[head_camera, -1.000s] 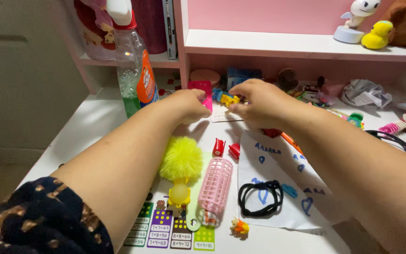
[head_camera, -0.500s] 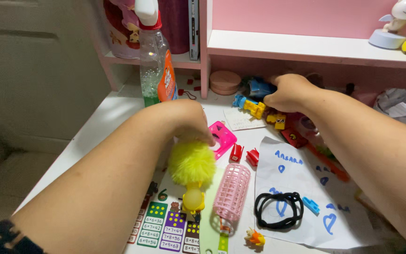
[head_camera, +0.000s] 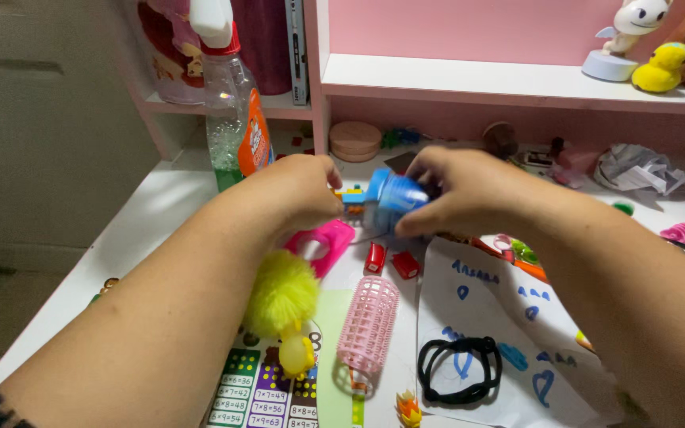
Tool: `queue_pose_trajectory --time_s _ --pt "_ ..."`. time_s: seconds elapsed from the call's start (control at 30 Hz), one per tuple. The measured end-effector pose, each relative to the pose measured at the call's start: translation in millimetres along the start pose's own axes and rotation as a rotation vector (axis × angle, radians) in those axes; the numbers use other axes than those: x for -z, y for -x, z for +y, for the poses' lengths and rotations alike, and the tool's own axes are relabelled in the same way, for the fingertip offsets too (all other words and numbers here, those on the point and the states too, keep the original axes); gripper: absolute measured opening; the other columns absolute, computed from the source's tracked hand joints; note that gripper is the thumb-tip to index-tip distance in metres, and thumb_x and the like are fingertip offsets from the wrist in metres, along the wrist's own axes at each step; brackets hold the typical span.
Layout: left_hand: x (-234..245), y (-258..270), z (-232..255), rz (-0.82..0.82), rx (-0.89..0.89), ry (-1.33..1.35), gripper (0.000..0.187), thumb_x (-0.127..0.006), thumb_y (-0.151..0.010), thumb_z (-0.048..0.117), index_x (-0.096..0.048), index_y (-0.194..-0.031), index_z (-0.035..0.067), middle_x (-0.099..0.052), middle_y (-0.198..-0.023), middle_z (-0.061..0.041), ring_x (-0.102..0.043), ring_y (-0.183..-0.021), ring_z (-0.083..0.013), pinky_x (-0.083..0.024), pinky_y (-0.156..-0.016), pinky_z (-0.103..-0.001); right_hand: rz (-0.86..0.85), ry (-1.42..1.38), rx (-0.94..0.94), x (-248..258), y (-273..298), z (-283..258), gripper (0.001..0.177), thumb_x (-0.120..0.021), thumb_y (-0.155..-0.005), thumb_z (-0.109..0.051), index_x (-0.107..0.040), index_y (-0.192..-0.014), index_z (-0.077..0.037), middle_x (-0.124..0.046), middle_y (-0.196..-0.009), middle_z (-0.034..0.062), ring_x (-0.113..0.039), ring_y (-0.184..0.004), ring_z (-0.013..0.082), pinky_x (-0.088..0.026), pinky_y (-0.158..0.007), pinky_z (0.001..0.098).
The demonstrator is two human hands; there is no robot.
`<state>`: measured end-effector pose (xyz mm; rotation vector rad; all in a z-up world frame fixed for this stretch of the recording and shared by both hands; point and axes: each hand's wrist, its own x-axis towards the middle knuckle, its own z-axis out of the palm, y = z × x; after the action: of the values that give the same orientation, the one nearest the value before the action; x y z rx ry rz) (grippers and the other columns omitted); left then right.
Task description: The person cleans a pink shelf with a spray bottle and cloth, then organizes various toys and small items on the shelf and desk. They place stuffed animals, plastic figures, and other objects onto the shelf while wiping the surfaces.
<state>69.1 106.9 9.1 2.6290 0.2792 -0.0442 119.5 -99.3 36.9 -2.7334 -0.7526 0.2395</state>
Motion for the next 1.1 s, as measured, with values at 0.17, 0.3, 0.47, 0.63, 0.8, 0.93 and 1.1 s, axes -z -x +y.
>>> queue_pose_trajectory --time_s 0.17,0.3,0.47,0.63,0.8,0.93,1.1 --pt "-10.9 -7.4 10.0 -0.161 0.014 0.139 0.056 -0.055 -0.083 0.004 -0.061 -0.135 0.023 -0.077 -0.095 -0.015 -0.073 -0.068 -0.0273 -0.06 -0.061 -0.042 -0.232 0.057 0.042 -15.0 21.0 -17.4 0.071 -0.077 -0.072 -0.062 -0.068 -0.127 -0.018 -0.076 -0.114 0.0112 -0.074 -0.107 0.0253 -0.057 -0.094 0.0374" --pt "-13.3 -4.9 4.1 -0.209 0.006 0.126 0.046 -0.064 -0.08 0.008 -0.07 -0.124 0.02 -0.077 -0.09 -0.011 -0.071 -0.065 -0.0226 -0.059 -0.061 -0.038 -0.189 -0.044 0.074 -8.9 -22.3 16.5 0.069 -0.057 -0.085 -0.071 -0.076 -0.126 -0.019 -0.076 -0.124 0.0089 -0.07 -0.117 0.0255 -0.052 -0.1 0.04" --pt "-23.6 -5.7 -4.2 -0.16 -0.122 0.151 0.04 -0.064 -0.077 0.006 -0.076 -0.114 0.014 -0.08 -0.089 -0.01 -0.074 -0.068 -0.0162 -0.06 -0.063 -0.033 -0.004 0.127 -0.07 -24.6 -102.8 64.0 0.066 -0.053 -0.095 -0.056 -0.059 -0.144 -0.012 -0.063 -0.14 0.0221 -0.06 -0.13 0.0374 -0.047 -0.108 0.046" --pt "-28.3 -5.6 -11.1 -0.165 -0.077 0.245 0.037 -0.064 -0.076 0.006 -0.077 -0.111 0.012 -0.08 -0.093 -0.012 -0.075 -0.079 -0.02 -0.06 -0.073 -0.035 -0.076 0.343 0.0 -42.2 -120.7 66.7 0.065 -0.053 -0.099 -0.05 -0.043 -0.155 -0.017 -0.055 -0.144 0.0241 -0.054 -0.133 0.0405 -0.042 -0.111 0.0463" --pt "-25.3 -2.1 -12.3 -0.169 -0.133 0.176 0.039 -0.065 -0.075 0.005 -0.079 -0.11 0.015 -0.079 -0.097 -0.008 -0.074 -0.088 -0.0182 -0.058 -0.08 -0.032 -0.2 0.431 0.02 -35.9 -72.3 15.3 0.06 -0.059 -0.095 -0.044 -0.047 -0.152 -0.032 -0.059 -0.146 0.0103 -0.059 -0.131 0.0319 -0.046 -0.109 0.0449" --pt "-20.5 9.6 -7.1 -0.229 -0.096 0.256 0.042 -0.062 -0.073 0.001 -0.08 -0.108 0.013 -0.081 -0.095 -0.007 -0.075 -0.084 -0.0177 -0.06 -0.074 -0.033 -0.277 0.306 -0.002 -15.6 -70.5 5.2 0.045 -0.058 -0.098 -0.04 -0.074 -0.137 -0.023 -0.078 -0.13 0.0117 -0.072 -0.115 0.0278 -0.055 -0.1 0.0398" --pt "-17.1 17.7 -8.0 -0.167 -0.074 0.387 0.05 -0.058 -0.074 -0.002 -0.074 -0.118 0.016 -0.077 -0.091 -0.011 -0.073 -0.074 -0.0223 -0.059 -0.065 -0.038 0.057 0.348 0.217 -30.2 -123.8 8.9 0.054 -0.063 -0.094 -0.04 -0.054 -0.145 -0.024 -0.059 -0.136 0.0193 -0.059 -0.121 0.0368 -0.049 -0.099 0.0442"
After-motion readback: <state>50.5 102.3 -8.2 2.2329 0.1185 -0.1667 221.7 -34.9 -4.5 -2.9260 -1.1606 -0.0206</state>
